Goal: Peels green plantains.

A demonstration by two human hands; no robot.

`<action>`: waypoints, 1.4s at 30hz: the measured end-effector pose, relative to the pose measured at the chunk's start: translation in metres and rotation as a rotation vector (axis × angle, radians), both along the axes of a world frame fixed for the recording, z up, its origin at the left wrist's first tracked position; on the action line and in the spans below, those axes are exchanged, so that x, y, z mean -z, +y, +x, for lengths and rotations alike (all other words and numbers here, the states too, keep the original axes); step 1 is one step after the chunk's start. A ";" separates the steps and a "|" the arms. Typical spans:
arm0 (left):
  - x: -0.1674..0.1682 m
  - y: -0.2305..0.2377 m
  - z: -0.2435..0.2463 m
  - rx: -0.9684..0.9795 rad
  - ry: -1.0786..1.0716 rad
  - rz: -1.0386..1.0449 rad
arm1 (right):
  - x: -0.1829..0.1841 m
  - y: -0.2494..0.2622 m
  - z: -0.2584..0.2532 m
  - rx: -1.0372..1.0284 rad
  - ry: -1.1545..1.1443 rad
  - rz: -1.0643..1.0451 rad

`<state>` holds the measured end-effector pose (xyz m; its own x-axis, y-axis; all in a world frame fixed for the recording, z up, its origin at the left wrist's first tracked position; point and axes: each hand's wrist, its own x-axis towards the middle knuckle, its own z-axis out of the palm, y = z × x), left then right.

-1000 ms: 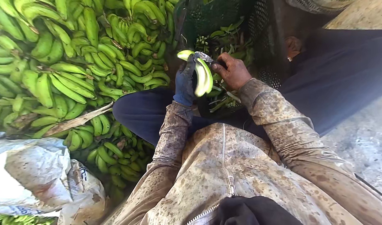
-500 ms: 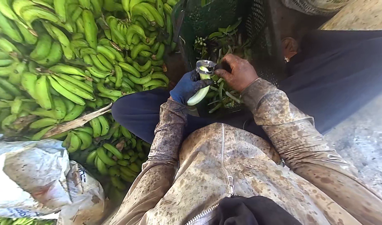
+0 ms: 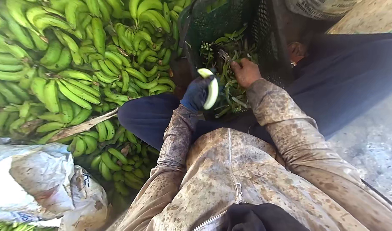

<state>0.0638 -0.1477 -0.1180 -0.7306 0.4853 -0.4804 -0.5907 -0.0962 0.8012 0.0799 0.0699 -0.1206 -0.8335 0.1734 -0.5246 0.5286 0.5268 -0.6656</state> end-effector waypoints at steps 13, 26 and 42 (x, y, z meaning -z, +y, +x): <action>-0.025 0.000 -0.031 -0.983 -0.105 0.329 | 0.002 -0.047 0.031 -0.321 0.544 -0.250; -0.029 0.035 -0.005 -0.526 0.171 -0.123 | -0.015 -0.036 0.026 -0.234 0.429 -0.006; -0.027 -0.006 -0.026 -0.449 -0.150 0.332 | -0.017 -0.010 0.027 -0.249 0.497 -0.125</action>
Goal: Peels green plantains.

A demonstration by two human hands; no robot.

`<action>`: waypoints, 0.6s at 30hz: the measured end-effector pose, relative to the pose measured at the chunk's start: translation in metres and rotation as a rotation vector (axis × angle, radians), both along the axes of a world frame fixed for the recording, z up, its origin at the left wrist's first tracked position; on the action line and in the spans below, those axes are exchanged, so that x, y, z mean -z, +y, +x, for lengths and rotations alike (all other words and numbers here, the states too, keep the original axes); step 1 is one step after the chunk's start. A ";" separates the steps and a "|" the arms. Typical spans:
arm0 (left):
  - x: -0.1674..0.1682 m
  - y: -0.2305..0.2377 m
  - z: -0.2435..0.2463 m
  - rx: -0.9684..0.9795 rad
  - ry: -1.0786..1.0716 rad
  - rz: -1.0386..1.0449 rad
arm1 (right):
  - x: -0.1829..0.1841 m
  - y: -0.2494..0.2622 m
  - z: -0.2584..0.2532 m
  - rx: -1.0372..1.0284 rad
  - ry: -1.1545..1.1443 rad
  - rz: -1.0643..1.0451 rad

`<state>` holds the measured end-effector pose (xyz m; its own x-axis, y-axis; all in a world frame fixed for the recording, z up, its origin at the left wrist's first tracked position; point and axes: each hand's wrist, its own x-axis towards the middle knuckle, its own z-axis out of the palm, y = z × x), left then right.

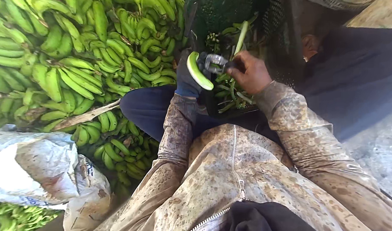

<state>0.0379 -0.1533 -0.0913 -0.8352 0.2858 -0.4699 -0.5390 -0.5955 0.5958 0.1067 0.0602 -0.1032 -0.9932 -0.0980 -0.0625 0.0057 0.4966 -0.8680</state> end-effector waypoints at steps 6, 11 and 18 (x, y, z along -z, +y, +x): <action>0.007 -0.006 -0.009 -0.033 -0.112 0.061 | 0.014 -0.020 0.006 -0.203 0.193 0.100; -0.002 0.022 0.017 0.037 0.086 -0.222 | 0.008 -0.020 -0.012 -0.111 0.092 0.072; -0.007 0.006 0.034 0.143 0.170 -0.105 | 0.002 0.008 -0.026 0.136 -0.221 0.016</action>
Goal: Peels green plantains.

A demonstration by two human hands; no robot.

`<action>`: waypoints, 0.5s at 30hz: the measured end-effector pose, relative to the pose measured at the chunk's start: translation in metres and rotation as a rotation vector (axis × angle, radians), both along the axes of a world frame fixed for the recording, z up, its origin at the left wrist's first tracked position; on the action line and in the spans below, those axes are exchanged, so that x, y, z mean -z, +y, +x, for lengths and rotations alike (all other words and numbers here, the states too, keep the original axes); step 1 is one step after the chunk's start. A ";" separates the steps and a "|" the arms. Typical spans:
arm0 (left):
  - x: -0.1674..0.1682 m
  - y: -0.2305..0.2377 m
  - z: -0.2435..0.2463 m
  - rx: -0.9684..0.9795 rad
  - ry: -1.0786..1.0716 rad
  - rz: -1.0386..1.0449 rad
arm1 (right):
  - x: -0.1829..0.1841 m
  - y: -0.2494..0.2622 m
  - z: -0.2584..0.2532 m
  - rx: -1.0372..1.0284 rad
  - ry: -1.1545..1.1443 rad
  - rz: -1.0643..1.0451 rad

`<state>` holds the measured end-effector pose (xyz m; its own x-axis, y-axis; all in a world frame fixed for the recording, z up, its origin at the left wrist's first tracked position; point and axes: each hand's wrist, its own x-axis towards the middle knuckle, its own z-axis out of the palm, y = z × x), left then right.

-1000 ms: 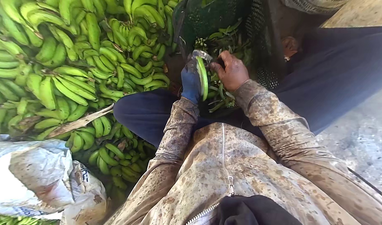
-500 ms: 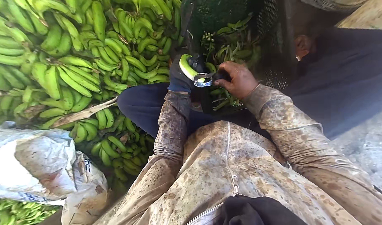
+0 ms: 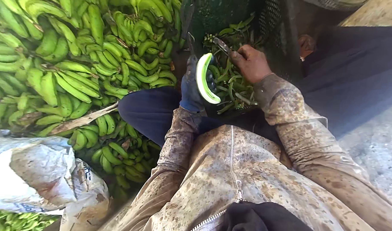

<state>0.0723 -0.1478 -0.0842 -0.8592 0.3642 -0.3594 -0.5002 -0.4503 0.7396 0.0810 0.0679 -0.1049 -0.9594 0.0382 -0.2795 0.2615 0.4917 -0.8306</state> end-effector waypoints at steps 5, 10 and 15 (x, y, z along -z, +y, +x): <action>0.003 -0.020 -0.033 -0.130 -0.097 0.183 | -0.003 -0.009 0.032 -0.246 0.277 -0.054; 0.004 0.000 -0.025 -0.087 -0.103 0.047 | 0.002 -0.028 0.034 -0.383 0.354 0.029; 0.008 0.014 -0.006 -0.072 0.039 0.007 | 0.012 -0.021 0.006 -0.128 0.248 -0.038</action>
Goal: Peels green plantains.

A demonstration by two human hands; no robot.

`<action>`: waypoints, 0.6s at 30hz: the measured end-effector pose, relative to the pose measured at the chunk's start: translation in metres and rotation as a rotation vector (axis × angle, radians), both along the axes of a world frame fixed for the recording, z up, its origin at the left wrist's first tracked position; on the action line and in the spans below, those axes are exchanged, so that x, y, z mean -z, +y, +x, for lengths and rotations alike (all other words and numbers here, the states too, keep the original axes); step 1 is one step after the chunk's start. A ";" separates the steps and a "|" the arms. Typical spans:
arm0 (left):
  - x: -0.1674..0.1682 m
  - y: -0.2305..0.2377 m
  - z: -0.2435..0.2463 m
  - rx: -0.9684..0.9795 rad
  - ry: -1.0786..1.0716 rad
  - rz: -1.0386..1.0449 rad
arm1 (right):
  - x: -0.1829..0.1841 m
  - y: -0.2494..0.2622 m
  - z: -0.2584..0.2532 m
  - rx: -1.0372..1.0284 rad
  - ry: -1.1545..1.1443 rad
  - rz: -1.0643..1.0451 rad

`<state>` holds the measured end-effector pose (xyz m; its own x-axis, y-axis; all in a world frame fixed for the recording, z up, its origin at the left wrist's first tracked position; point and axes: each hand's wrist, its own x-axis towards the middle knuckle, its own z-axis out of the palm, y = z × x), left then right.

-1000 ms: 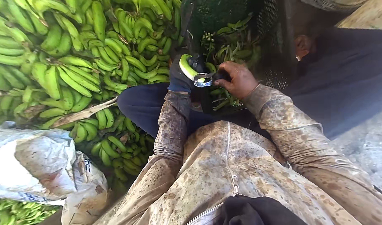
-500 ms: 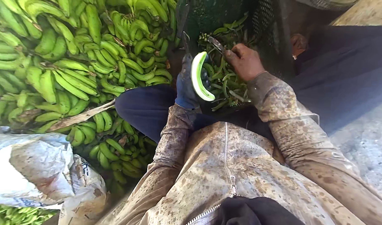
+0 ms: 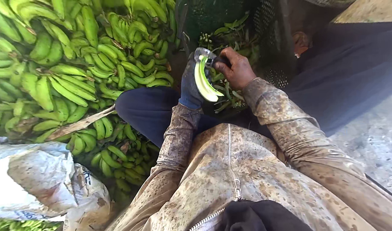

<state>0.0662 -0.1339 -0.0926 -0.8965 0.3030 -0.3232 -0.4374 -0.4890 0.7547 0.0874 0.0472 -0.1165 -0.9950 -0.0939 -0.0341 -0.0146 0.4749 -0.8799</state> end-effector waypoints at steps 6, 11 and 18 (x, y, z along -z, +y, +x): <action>-0.006 -0.008 0.002 0.058 -0.045 0.021 | 0.014 0.024 0.001 0.290 -0.507 0.023; -0.034 0.019 -0.007 0.071 0.228 -0.751 | 0.008 0.023 0.042 -0.063 -0.709 0.391; -0.158 0.130 -0.062 0.142 1.096 -0.578 | -0.100 0.068 0.022 -0.084 -0.784 0.468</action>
<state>0.0044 -0.0039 0.0653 -0.7491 0.4816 0.4549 0.5356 0.0362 0.8437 0.1094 0.1156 -0.0164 -0.6611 0.0285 -0.7498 0.4547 0.8101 -0.3701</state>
